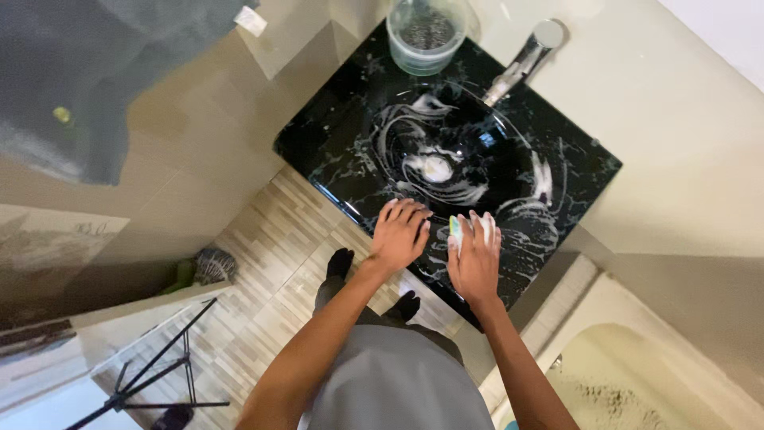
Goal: The person scrubs the surface and bowl of a black bathroom sink with a sponge, moving soapy foam around different areas by hand.
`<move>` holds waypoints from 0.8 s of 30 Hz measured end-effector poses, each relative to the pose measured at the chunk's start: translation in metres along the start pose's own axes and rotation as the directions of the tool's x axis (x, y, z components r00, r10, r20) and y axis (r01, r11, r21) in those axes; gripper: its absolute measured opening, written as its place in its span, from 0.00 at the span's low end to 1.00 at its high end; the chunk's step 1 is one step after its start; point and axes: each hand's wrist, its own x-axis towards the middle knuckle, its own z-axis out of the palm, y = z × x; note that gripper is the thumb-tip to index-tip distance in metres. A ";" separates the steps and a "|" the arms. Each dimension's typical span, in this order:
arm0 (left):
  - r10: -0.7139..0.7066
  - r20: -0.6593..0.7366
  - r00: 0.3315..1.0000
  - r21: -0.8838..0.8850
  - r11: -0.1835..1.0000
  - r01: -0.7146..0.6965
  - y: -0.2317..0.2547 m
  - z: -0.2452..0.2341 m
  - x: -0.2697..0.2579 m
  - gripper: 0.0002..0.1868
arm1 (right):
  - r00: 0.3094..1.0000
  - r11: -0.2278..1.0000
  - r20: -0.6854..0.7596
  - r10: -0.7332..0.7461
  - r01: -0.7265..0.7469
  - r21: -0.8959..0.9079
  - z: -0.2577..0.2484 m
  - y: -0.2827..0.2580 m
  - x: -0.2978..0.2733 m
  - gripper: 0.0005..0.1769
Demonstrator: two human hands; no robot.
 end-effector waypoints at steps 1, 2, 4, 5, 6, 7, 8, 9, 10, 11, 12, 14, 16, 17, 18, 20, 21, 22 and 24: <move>-0.001 0.006 1.000 -0.002 1.000 0.001 -0.002 -0.001 -0.001 0.14 | 1.000 1.000 0.011 -0.003 0.003 0.003 0.001 -0.002 -0.001 0.26; 0.005 0.014 1.000 -0.009 1.000 -0.005 -0.004 -0.002 -0.001 0.15 | 1.000 1.000 0.018 0.001 -0.001 0.002 0.001 -0.002 -0.002 0.26; 0.001 0.025 1.000 -0.012 1.000 -0.001 -0.005 -0.004 0.001 0.15 | 1.000 1.000 0.026 -0.001 0.001 0.012 0.001 -0.002 -0.002 0.27; -0.008 0.029 1.000 -0.009 1.000 0.009 -0.007 -0.006 0.002 0.16 | 1.000 1.000 0.027 -0.007 0.006 0.022 0.001 -0.003 -0.003 0.27; -0.012 0.033 0.999 -0.008 1.000 0.012 -0.009 -0.007 0.004 0.16 | 1.000 1.000 0.024 -0.007 0.007 0.029 0.000 -0.003 -0.003 0.27; -0.015 0.031 0.999 0.003 1.000 0.015 -0.009 -0.008 0.006 0.16 | 0.999 1.000 0.050 0.001 -0.003 0.030 -0.001 -0.003 -0.004 0.27; -0.015 0.028 0.999 0.017 1.000 0.015 -0.010 -0.009 0.008 0.15 | 0.997 0.999 0.072 0.010 -0.012 0.030 -0.003 -0.003 -0.004 0.27; -0.015 0.025 1.000 0.030 0.999 0.014 -0.012 -0.010 0.011 0.15 | 0.995 0.999 0.094 0.018 -0.021 0.031 -0.006 -0.003 -0.005 0.27; -0.021 0.032 0.999 0.039 0.999 0.020 -0.015 -0.012 0.014 0.15 | 0.996 0.999 0.091 0.003 -0.006 0.033 -0.008 -0.003 -0.006 0.27; -0.027 0.039 0.999 0.048 0.999 0.025 -0.018 -0.013 0.016 0.15 | 0.996 0.999 0.088 -0.012 0.009 0.035 -0.011 -0.004 -0.007 0.27; -0.035 0.045 0.998 0.058 0.998 0.032 -0.020 -0.014 0.018 0.14 | 0.996 0.999 0.086 -0.029 0.026 0.038 -0.014 -0.003 -0.009 0.27; -0.038 0.051 0.998 0.046 0.998 0.035 -0.023 -0.014 0.022 0.14 | 0.994 0.997 0.088 -0.072 0.068 0.047 -0.024 0.000 -0.013 0.27; -0.034 0.059 0.998 0.046 0.998 0.031 -0.027 -0.015 0.026 0.13 | 0.992 0.995 0.092 -0.090 0.086 0.044 -0.030 0.003 -0.013 0.28; -0.029 0.066 0.997 0.051 0.998 0.026 -0.029 -0.016 0.027 0.13 | 0.992 0.996 0.096 -0.085 0.082 0.036 -0.032 0.004 -0.014 0.27; -0.021 0.068 0.997 0.056 0.998 0.018 -0.032 -0.017 0.031 0.13 | 0.992 0.996 0.097 -0.082 0.080 0.027 -0.032 0.006 -0.012 0.27; -0.014 0.083 0.996 0.068 0.998 0.009 -0.039 -0.017 0.035 0.13 | 0.997 1.000 0.076 0.016 -0.017 0.013 -0.027 0.005 -0.009 0.26; -0.013 0.092 0.996 0.074 0.997 0.006 -0.041 -0.017 0.034 0.13 | 0.996 0.998 0.067 0.064 -0.065 0.008 -0.023 0.003 -0.009 0.26; -0.005 0.090 0.996 0.070 0.998 -0.001 -0.044 -0.016 0.035 0.13 | 0.995 0.996 0.034 0.094 -0.094 -0.011 -0.018 0.000 -0.009 0.26; 0.008 0.086 0.996 0.065 0.998 -0.014 -0.049 -0.015 0.038 0.13 | 0.988 0.988 -0.033 0.149 -0.151 -0.044 -0.005 -0.007 -0.005 0.25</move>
